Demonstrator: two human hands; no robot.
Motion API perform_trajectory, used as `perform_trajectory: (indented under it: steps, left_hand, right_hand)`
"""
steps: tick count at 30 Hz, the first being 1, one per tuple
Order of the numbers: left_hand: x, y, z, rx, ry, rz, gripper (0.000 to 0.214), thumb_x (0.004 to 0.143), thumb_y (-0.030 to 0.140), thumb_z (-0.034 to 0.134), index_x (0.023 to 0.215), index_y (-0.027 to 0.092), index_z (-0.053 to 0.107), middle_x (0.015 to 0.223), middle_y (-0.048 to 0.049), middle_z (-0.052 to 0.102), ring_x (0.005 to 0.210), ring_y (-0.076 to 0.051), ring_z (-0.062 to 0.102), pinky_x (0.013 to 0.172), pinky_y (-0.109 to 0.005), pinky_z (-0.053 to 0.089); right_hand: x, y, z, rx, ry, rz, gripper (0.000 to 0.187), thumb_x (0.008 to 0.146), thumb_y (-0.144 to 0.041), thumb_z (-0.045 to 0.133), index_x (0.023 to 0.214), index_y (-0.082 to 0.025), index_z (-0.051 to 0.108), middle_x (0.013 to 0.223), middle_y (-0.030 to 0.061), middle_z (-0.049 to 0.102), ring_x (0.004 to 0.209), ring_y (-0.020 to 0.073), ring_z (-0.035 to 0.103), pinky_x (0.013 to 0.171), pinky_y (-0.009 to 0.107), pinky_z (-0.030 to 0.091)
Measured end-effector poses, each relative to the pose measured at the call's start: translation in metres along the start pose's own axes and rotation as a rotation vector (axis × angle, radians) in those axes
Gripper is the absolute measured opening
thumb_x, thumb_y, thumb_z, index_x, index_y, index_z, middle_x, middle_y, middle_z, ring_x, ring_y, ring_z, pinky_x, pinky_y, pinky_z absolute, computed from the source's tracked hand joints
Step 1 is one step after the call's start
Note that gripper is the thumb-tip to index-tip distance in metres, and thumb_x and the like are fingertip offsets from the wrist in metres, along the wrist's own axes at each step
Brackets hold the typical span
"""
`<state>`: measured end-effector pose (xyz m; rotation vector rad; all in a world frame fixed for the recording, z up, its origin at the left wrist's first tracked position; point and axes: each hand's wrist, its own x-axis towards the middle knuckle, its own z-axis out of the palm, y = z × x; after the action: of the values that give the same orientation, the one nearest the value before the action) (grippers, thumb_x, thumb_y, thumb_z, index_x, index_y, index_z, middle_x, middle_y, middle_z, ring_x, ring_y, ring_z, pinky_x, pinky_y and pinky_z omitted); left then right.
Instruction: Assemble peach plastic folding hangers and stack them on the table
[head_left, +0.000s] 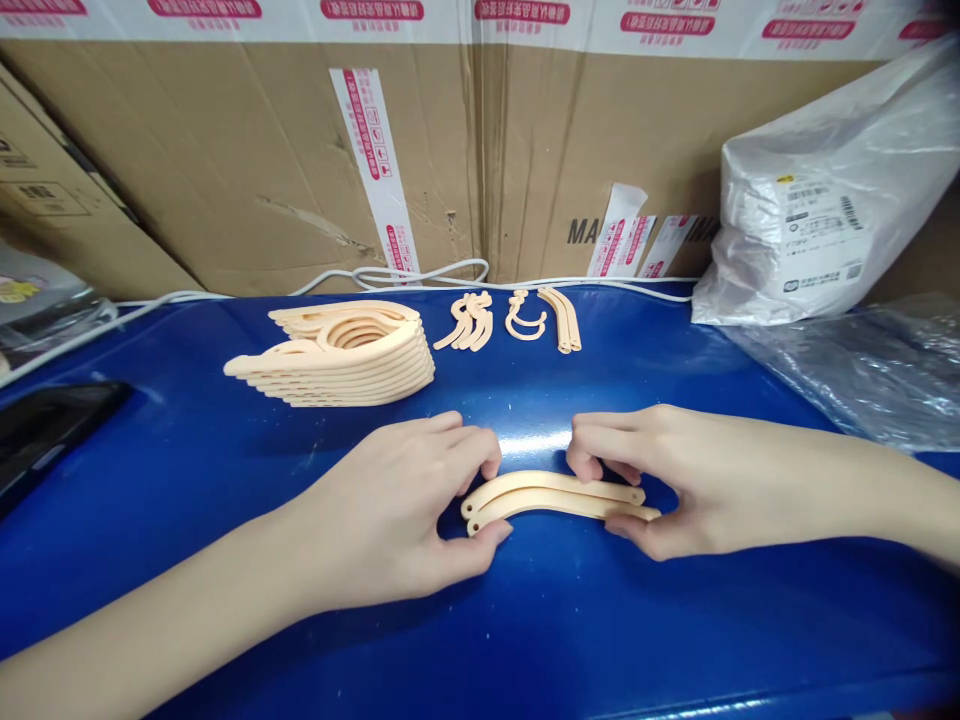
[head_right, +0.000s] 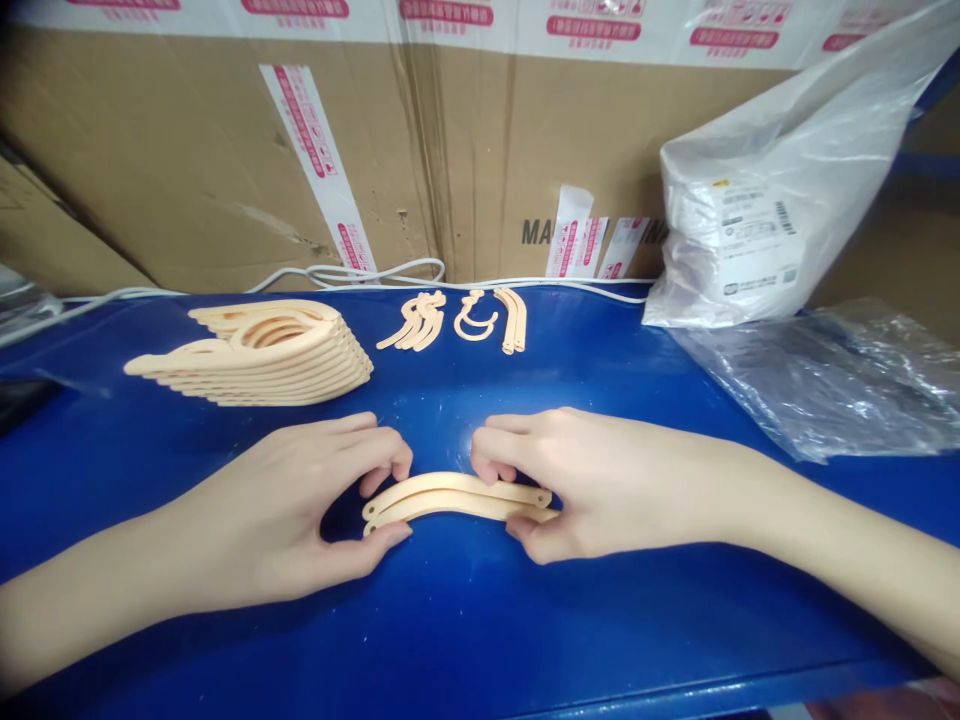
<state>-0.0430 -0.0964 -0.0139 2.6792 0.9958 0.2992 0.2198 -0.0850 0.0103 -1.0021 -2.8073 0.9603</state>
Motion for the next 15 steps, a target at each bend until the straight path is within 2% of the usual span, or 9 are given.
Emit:
perform_trajectory:
  steps: [7, 15]
  left_hand:
    - [0.0002, 0.0034, -0.0020, 0.009, -0.051, 0.056, 0.023, 0.085, 0.037, 0.062, 0.080, 0.021, 0.047, 0.072, 0.0030, 0.052, 0.068, -0.017, 0.046, 0.059, -0.029, 0.030]
    - [0.0026, 0.0035, -0.0007, 0.027, -0.051, 0.089, 0.029, 0.088, 0.045, 0.060, 0.083, 0.020, 0.045, 0.073, 0.0028, 0.050, 0.069, -0.017, 0.044, 0.059, -0.030, 0.030]
  right_hand:
    - [-0.0015, 0.0004, -0.0024, -0.017, -0.029, -0.020, 0.020, 0.075, -0.015, 0.063, 0.090, -0.024, 0.052, 0.078, -0.0058, 0.058, 0.063, 0.0097, 0.051, 0.056, 0.023, 0.037]
    - [-0.0023, 0.0018, -0.0035, -0.049, -0.058, -0.028, 0.021, 0.077, -0.017, 0.065, 0.086, -0.024, 0.048, 0.078, -0.0086, 0.055, 0.062, 0.0074, 0.049, 0.057, 0.022, 0.036]
